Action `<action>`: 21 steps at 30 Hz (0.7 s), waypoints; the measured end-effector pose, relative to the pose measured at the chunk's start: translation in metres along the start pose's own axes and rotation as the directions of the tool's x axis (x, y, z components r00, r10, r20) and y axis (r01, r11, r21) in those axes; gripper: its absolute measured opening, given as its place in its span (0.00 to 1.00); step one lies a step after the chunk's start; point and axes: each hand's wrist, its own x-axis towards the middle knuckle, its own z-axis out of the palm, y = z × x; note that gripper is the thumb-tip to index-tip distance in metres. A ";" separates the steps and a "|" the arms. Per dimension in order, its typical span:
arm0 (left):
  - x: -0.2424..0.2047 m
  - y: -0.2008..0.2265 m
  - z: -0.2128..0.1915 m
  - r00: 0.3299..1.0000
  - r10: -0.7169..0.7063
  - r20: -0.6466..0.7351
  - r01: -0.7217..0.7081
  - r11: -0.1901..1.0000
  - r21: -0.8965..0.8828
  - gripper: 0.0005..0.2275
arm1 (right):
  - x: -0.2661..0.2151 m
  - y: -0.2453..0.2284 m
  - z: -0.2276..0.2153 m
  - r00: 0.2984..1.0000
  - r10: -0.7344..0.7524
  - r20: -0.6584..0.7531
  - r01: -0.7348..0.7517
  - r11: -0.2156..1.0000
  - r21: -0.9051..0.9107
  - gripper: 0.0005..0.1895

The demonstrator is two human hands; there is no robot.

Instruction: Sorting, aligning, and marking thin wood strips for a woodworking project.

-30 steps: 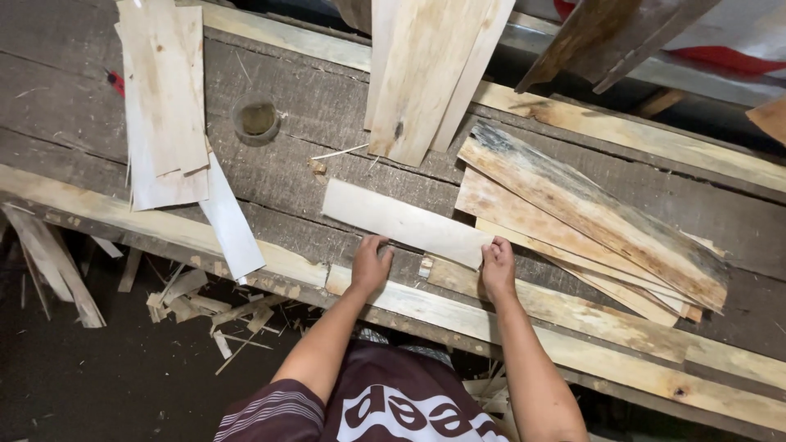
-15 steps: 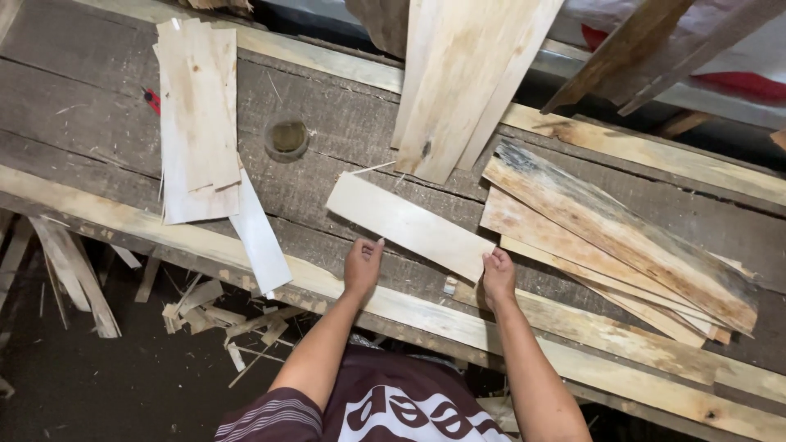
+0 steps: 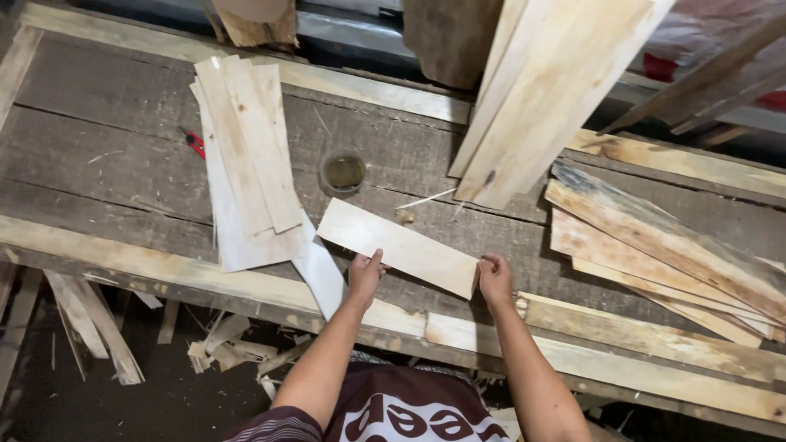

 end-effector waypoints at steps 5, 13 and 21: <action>0.019 0.007 -0.043 0.999 0.030 0.015 -0.030 1.000 0.004 0.13 | -0.031 -0.097 0.054 0.957 -0.289 -0.004 0.273 0.907 -0.320 0.16; 0.024 0.039 -0.078 0.998 0.045 0.040 -0.045 0.999 -0.010 0.10 | -0.035 -0.130 0.143 0.918 -0.334 0.213 0.391 0.852 -0.348 0.18; 0.019 0.045 -0.093 0.999 0.032 0.018 -0.033 0.998 0.049 0.12 | -0.025 -0.138 0.172 0.892 -0.282 0.354 0.434 0.750 -0.499 0.19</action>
